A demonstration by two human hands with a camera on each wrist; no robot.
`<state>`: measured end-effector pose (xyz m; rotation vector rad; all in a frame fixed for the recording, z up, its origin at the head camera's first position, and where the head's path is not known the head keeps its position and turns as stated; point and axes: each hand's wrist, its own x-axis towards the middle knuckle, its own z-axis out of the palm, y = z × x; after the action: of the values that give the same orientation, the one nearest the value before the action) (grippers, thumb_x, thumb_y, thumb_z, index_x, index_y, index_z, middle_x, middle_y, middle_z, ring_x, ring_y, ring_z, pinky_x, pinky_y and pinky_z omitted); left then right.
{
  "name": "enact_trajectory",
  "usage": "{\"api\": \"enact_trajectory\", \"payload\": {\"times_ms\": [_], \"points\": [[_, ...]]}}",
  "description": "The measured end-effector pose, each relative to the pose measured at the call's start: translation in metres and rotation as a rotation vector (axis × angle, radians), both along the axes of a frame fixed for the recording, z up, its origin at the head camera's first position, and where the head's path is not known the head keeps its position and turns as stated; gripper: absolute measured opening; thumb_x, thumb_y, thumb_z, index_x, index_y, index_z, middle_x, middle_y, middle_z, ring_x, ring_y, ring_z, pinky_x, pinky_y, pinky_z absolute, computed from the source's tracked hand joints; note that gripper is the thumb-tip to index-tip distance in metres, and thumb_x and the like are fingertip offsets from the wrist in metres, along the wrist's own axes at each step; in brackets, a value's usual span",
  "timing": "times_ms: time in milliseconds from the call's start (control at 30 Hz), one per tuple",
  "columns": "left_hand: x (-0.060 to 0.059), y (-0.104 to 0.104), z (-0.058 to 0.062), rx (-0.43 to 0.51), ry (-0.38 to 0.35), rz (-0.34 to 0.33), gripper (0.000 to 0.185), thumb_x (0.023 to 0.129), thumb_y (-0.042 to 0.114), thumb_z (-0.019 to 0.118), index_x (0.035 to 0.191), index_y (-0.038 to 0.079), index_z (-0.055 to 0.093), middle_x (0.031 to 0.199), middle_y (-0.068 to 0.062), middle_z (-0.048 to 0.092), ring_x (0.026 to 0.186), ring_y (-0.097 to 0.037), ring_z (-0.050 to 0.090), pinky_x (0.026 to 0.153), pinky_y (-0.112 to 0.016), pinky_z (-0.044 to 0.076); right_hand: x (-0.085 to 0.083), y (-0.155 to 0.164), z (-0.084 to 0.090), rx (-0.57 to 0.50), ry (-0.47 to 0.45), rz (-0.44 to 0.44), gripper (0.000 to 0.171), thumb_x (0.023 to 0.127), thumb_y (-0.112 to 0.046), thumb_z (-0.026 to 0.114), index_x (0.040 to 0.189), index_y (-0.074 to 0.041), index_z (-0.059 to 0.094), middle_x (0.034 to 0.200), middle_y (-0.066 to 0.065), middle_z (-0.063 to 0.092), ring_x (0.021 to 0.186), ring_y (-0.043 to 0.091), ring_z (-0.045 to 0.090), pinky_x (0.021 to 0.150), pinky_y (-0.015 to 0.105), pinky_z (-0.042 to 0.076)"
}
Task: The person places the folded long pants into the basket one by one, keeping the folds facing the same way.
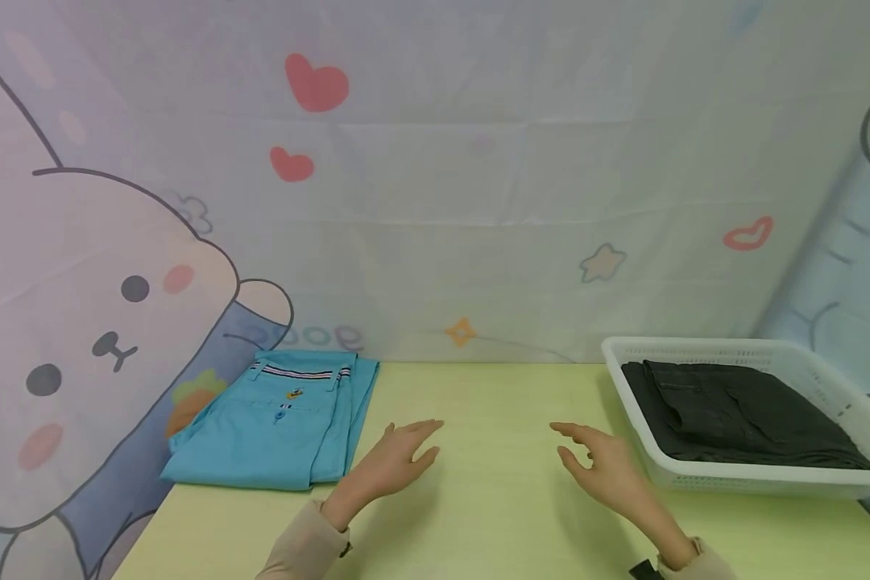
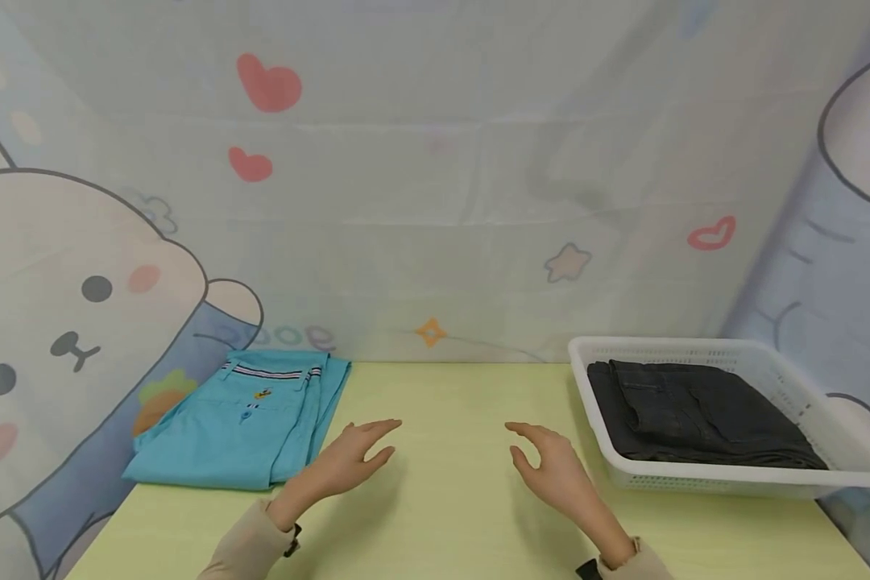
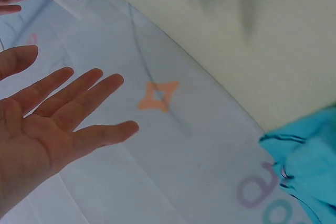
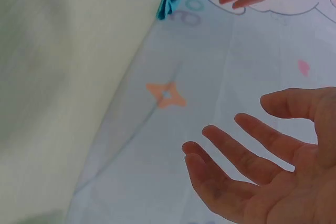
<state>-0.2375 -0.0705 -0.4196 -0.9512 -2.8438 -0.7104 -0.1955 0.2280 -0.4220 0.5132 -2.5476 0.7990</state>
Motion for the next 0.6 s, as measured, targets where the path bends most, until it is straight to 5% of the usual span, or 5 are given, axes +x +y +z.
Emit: {"api": "enact_trajectory", "payload": {"times_ms": [233,467,600], "points": [[-0.004,-0.032,-0.005,0.107,0.008,0.005,0.041,0.089,0.013,0.052,0.128,0.003,0.046,0.121,-0.016,0.056,0.106,-0.030,0.057,0.086,-0.041,0.048,-0.012,-0.025,-0.013,-0.132,-0.209,0.124,0.031,0.087,-0.011,0.055,0.118,-0.006,0.056,0.105,0.016,0.064,0.090,0.031,0.062,0.064,0.030,0.052],[-0.007,-0.060,-0.008,0.181,-0.070,0.031,0.040,0.088,0.009,0.053,0.126,-0.002,0.046,0.113,-0.020,0.059,0.090,-0.031,0.062,0.075,-0.041,0.051,-0.026,-0.046,-0.018,-0.206,-0.366,0.236,0.033,0.091,-0.019,0.051,0.120,-0.003,0.054,0.111,0.022,0.060,0.091,0.034,0.061,0.067,0.031,0.053],[-0.009,-0.074,-0.008,0.190,-0.115,0.028,0.040,0.089,0.011,0.052,0.126,-0.005,0.045,0.107,-0.021,0.060,0.083,-0.028,0.062,0.069,-0.030,0.052,-0.031,-0.056,-0.016,-0.299,-0.493,0.285,0.037,0.092,-0.021,0.049,0.123,-0.001,0.050,0.117,0.027,0.054,0.098,0.039,0.058,0.065,0.035,0.054]]}}
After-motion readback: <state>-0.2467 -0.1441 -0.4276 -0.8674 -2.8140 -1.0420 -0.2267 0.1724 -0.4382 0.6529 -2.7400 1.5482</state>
